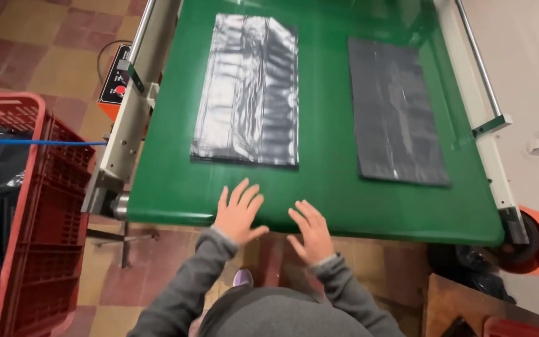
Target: Folding black plastic bags on a conveyor belt and placing them into a red crate.
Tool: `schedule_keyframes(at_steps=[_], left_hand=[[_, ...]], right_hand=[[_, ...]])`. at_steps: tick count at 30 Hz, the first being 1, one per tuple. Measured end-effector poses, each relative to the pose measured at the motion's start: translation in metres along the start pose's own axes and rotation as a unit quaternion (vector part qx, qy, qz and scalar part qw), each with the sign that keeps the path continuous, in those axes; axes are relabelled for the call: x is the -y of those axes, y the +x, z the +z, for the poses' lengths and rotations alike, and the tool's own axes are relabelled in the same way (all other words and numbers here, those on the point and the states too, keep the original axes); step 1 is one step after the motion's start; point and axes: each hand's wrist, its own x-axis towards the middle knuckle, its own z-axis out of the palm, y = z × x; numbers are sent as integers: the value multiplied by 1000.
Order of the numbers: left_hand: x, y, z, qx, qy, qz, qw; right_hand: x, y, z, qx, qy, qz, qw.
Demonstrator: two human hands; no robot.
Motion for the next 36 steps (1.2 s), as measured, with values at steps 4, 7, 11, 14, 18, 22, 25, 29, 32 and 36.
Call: schedule_keyframes(at_steps=[4, 7, 11, 14, 18, 22, 25, 29, 32, 36], left_hand=[[30, 42, 13, 32, 31, -21, 999], [36, 39, 33, 77, 25, -48, 996], [30, 9, 35, 114, 7, -26, 993], [26, -18, 54, 56, 13, 7, 998], [44, -23, 80, -64, 11, 51, 997], [27, -12, 26, -37, -55, 35, 997], [29, -21, -9, -6, -30, 6, 1000], [62, -33, -40, 179, -39, -116, 976], [78, 4, -70, 203, -209, -168, 942], [121, 111, -67, 18, -405, -146, 902]], right_hand=[[-30, 41, 23, 23, -46, 14, 999], [-52, 66, 34, 84, -82, 26, 993], [-43, 78, 29, 173, -68, 11, 983], [-29, 68, 26, 205, -69, -29, 976], [-39, 76, 35, 171, -54, -134, 975], [-61, 77, 43, 141, -12, -158, 977], [-67, 76, 25, 137, 21, -139, 981], [-93, 54, -13, 280, 159, -18, 947], [-120, 55, -38, 318, 270, 100, 903], [-154, 139, -70, 189, 273, 213, 919]])
